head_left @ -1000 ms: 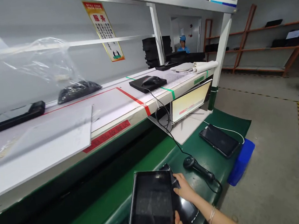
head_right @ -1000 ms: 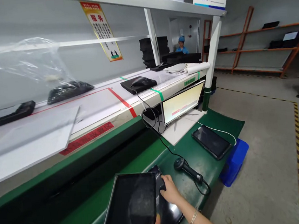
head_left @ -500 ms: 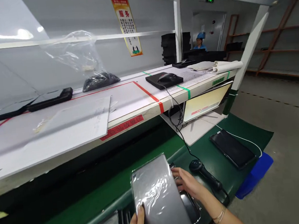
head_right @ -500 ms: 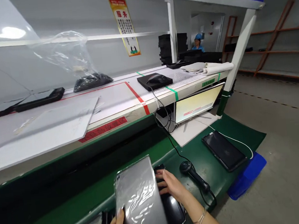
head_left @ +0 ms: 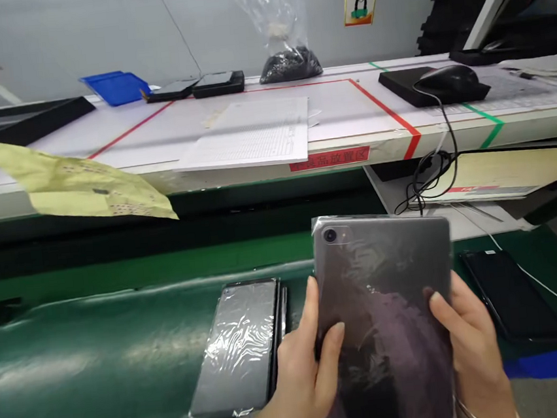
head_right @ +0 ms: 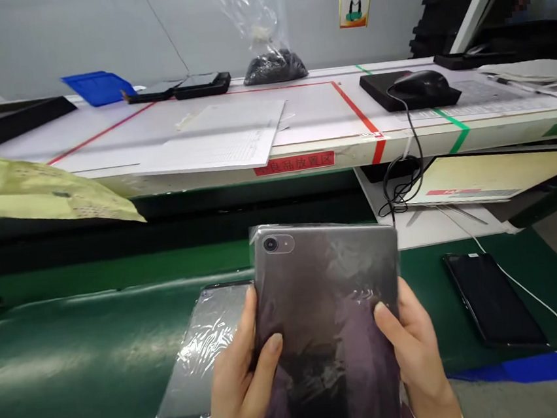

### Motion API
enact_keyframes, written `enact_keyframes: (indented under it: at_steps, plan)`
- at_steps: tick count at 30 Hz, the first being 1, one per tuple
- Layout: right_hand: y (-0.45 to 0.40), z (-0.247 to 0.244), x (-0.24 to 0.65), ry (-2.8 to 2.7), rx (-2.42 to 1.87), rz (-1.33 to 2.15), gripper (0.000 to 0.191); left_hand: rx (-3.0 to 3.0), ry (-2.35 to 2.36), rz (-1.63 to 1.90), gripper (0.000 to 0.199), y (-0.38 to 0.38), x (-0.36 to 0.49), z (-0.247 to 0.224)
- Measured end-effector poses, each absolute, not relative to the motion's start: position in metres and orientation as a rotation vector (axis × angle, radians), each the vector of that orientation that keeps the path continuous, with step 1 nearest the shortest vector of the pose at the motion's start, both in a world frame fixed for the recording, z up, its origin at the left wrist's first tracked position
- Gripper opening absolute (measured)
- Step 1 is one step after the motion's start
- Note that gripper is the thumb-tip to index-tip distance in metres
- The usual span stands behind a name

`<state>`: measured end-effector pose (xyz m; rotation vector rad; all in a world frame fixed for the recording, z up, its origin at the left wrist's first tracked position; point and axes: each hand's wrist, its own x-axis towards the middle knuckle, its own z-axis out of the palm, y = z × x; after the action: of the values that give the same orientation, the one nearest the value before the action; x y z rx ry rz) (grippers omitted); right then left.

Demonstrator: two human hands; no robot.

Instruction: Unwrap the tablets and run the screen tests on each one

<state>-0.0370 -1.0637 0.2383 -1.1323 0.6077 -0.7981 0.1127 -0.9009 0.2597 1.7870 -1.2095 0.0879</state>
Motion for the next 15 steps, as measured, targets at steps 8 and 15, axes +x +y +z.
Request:
enact_keyframes:
  at_steps: [8, 15]
  plan:
    - [-1.049, 0.253, -0.058, 0.727, -1.077, -0.902, 0.059, 1.477, -1.306, 0.086, 0.041, -0.899, 0.100, 0.289]
    - [-1.044, 0.254, -0.057, 0.737, -1.250, -1.037, 0.058, 1.356, -1.169, 0.354, 0.033, -0.913, 0.093, 0.276]
